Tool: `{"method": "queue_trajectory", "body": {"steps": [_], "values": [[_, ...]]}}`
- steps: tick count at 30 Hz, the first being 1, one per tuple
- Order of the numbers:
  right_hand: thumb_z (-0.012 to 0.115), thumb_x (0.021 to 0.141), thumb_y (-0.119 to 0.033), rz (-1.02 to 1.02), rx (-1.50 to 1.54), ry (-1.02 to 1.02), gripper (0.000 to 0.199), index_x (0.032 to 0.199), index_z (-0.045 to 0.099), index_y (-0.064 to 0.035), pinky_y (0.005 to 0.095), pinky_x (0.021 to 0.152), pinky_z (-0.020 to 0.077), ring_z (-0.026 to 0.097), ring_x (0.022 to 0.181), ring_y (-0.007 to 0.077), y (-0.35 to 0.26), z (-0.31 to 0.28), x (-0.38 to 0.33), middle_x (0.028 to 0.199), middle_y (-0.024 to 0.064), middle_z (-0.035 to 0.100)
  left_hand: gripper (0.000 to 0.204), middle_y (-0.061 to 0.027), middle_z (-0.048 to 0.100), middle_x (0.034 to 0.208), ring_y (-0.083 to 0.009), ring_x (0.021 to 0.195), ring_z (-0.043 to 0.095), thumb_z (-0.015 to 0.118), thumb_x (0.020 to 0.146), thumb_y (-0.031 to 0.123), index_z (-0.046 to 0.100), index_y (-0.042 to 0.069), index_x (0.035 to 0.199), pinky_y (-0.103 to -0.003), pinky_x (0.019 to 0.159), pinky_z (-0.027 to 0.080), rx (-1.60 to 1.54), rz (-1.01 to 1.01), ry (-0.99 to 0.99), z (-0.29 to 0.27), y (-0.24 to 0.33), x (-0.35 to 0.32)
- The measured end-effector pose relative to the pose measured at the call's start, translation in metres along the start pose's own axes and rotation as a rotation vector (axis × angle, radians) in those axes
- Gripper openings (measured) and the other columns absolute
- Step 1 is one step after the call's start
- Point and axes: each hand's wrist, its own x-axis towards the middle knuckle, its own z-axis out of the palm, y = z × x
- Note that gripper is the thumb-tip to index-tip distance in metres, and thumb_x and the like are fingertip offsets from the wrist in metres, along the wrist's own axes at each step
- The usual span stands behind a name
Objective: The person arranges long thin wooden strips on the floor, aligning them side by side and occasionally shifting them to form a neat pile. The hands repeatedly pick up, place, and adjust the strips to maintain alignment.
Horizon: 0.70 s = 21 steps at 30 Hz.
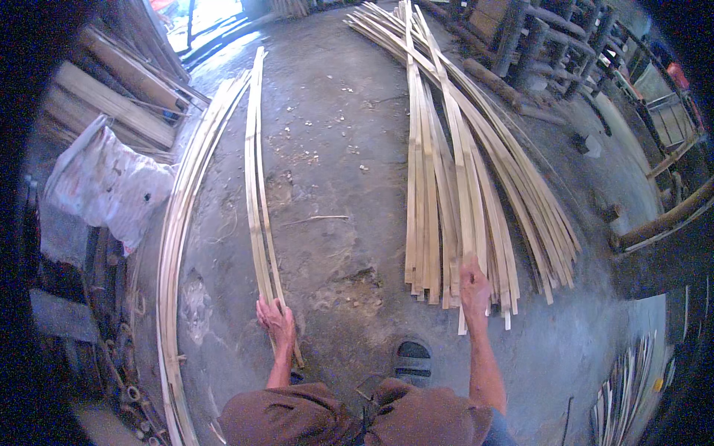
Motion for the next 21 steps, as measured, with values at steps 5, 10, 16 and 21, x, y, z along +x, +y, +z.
{"method": "queue_trajectory", "body": {"steps": [5, 10, 16, 21], "values": [[0.055, 0.100, -0.026, -0.161, -0.420, 0.120, 0.041, 0.135, 0.058, -0.0053, 0.0479, 0.095, 0.0480, 0.058, 0.111, 0.0416, -0.021, -0.009, -0.013, 0.114, 0.0238, 0.064, 0.037, -0.0260, 0.029, 0.156, -0.0449, 0.146, 0.024, 0.071, 0.075, 0.017, 0.062, 0.001, 0.107, -0.054, 0.119, 0.023, -0.055, -0.062, 0.006, 0.001, 0.006, 0.010], [0.056, 0.100, -0.026, -0.221, -0.010, -0.215, 0.040, 0.132, 0.058, -0.0013, 0.0469, 0.102, 0.0440, 0.057, 0.116, 0.0406, -0.031, 0.038, -0.048, 0.122, 0.0242, 0.062, 0.039, -0.0280, 0.029, 0.155, -0.0451, 0.145, 0.024, 0.073, 0.070, 0.014, 0.061, 0.001, 0.104, -0.054, 0.118, 0.022, -0.144, 0.000, 0.084, 0.006, 0.021, 0.007], [0.053, 0.105, -0.034, 0.048, 0.670, -0.886, 0.038, 0.132, 0.059, -0.0077, 0.0288, 0.071, 0.0499, 0.060, 0.079, 0.0147, -0.075, 0.174, -0.163, 0.091, 0.0031, 0.063, 0.035, -0.0259, 0.030, 0.156, -0.0443, 0.147, 0.022, 0.074, 0.075, 0.018, 0.062, 0.002, 0.104, -0.055, 0.119, 0.019, -0.346, 0.051, -0.042, -0.006, 0.102, -0.022], [0.051, 0.106, -0.034, 0.450, 0.686, -0.812, 0.030, 0.107, 0.064, -0.0073, 0.0217, 0.053, 0.0425, 0.051, 0.065, 0.0037, -0.130, 0.138, -0.153, 0.072, -0.0054, 0.055, 0.040, -0.0252, 0.036, 0.152, -0.0428, 0.141, 0.033, 0.071, 0.084, 0.019, 0.063, 0.000, 0.119, -0.050, 0.116, 0.028, -0.444, 0.163, -0.126, -0.011, 0.107, -0.037]]}}
